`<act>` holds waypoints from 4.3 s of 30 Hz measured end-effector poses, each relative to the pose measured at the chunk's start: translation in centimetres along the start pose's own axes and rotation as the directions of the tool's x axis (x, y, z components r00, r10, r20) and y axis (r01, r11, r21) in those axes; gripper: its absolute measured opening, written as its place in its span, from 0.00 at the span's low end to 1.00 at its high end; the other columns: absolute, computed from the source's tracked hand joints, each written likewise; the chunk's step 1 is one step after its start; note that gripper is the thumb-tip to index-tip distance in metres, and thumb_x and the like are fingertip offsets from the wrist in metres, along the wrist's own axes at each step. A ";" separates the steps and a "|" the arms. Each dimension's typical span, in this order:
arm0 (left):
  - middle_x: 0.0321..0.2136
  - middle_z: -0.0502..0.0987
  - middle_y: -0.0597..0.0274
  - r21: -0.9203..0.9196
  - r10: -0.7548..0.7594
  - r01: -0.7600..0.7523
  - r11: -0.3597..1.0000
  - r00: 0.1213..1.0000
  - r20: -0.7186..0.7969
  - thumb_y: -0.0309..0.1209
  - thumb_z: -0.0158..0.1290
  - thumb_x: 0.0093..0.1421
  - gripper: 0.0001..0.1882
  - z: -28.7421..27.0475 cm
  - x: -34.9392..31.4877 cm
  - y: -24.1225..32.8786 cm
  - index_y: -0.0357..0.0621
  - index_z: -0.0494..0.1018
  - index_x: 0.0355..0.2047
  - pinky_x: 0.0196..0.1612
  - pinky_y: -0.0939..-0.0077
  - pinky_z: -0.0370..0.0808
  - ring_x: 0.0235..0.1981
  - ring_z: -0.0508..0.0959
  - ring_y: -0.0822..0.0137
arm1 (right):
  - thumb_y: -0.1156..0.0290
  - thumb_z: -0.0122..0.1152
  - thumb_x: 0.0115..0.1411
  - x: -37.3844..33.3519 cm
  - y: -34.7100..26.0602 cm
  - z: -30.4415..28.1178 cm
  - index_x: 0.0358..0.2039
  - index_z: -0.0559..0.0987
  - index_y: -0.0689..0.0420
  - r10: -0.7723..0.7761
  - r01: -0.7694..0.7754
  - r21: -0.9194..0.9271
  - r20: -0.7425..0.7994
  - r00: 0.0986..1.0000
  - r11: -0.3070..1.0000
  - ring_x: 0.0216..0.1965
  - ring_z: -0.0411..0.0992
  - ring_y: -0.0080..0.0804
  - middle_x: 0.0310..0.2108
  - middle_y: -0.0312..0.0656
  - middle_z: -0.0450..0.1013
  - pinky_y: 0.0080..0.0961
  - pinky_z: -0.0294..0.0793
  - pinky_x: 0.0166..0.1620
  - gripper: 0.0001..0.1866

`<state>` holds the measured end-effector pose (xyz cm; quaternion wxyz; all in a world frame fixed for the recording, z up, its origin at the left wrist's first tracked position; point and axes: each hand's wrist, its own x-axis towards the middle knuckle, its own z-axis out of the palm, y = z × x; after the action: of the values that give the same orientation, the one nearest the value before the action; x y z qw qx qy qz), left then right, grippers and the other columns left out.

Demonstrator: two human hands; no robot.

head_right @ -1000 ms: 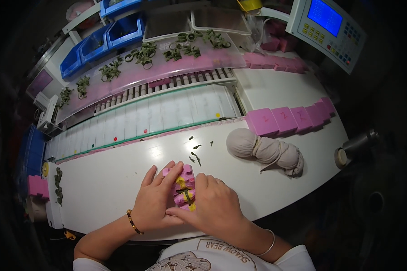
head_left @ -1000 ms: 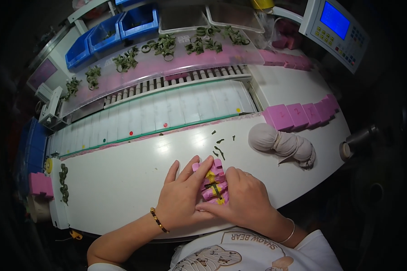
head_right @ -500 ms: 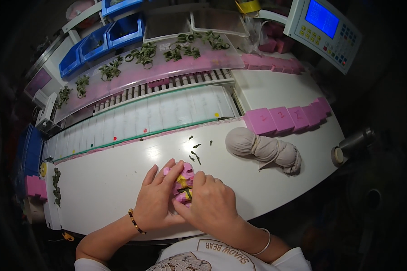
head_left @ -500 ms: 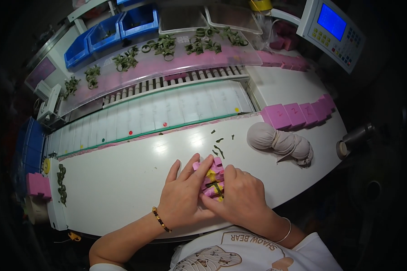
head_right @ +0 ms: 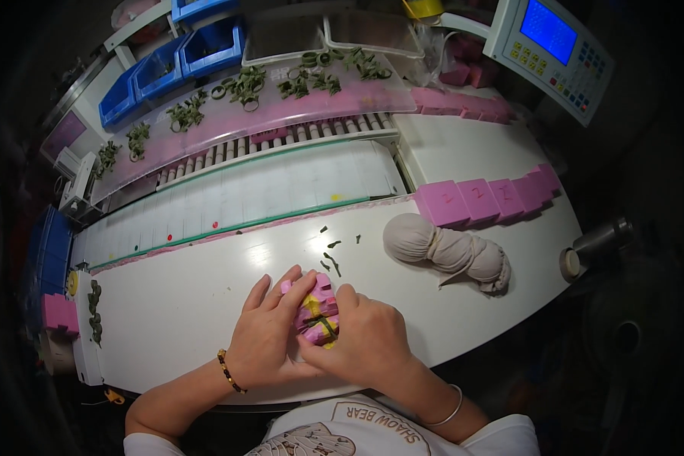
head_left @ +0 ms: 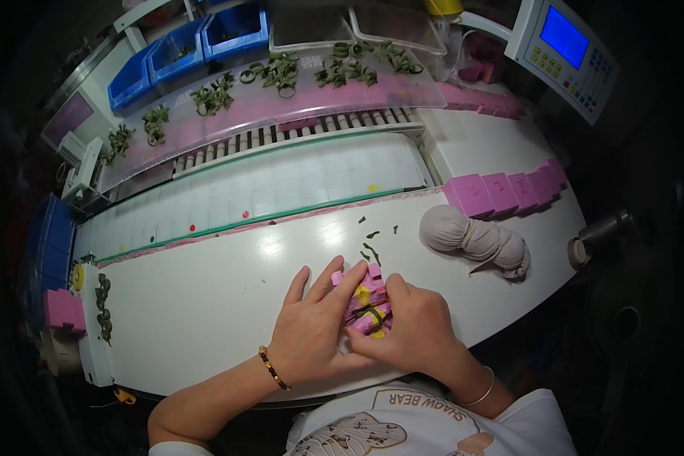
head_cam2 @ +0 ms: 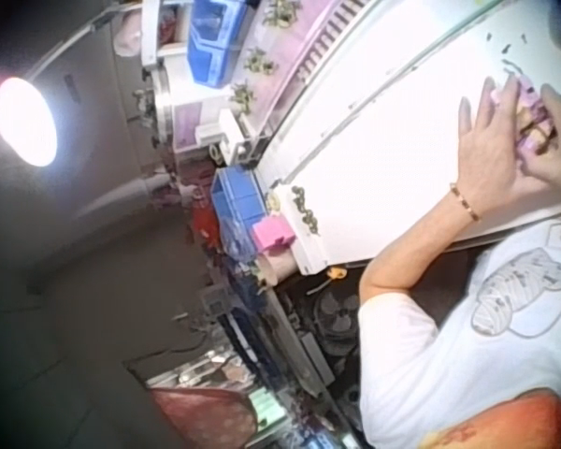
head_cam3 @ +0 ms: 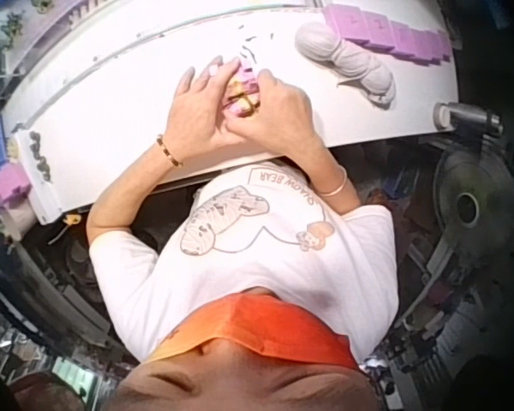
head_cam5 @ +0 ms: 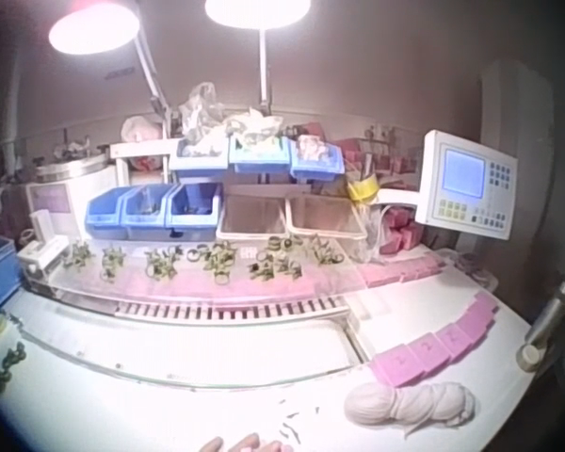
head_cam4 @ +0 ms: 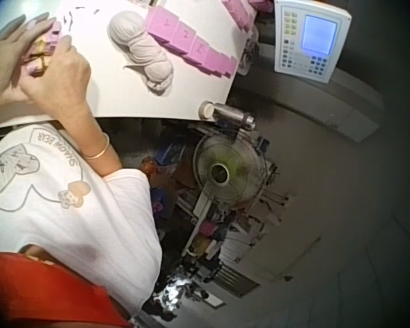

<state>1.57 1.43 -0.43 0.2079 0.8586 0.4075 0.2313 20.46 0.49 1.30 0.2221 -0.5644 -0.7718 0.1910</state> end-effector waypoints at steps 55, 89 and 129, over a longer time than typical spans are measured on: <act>0.60 0.66 0.36 -0.010 -0.118 0.121 0.993 0.982 0.149 0.65 0.67 0.41 0.64 -1.4 0.9 0.3 0.37 0.53 0.67 0.70 0.47 0.50 0.67 0.61 0.42 | 0.86 0.62 0.44 1.7 10.0 -8.3 0.60 0.72 0.52 -0.192 0.171 -0.344 -0.028 0.981 0.923 0.51 0.68 0.46 0.49 0.45 0.69 0.42 0.66 0.56 0.39; 0.60 0.70 0.50 -0.011 -0.021 0.022 1.000 0.998 0.057 0.62 0.62 0.51 0.51 -0.6 0.2 0.9 0.48 0.58 0.68 0.67 0.40 0.53 0.66 0.63 0.45 | 0.75 0.58 0.55 0.2 7.1 -6.8 0.54 0.79 0.44 -0.348 0.270 -0.410 -0.129 0.929 0.871 0.38 0.72 0.33 0.58 0.45 0.71 0.34 0.63 0.49 0.25; 0.41 0.82 0.57 -0.840 -0.284 0.153 0.521 0.959 -0.001 0.23 0.60 0.61 0.22 -0.3 3.7 0.0 0.34 0.72 0.55 0.45 0.78 0.79 0.40 0.82 0.72 | 0.72 0.68 0.52 1.8 2.8 -4.4 0.36 0.77 0.56 -0.394 0.382 -0.099 -0.257 0.882 0.919 0.33 0.73 0.38 0.29 0.39 0.75 0.35 0.69 0.40 0.12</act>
<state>3.45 4.46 0.66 0.5876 0.5811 0.3670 0.4270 24.64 3.26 3.59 0.3468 -0.4243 -0.8352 0.0458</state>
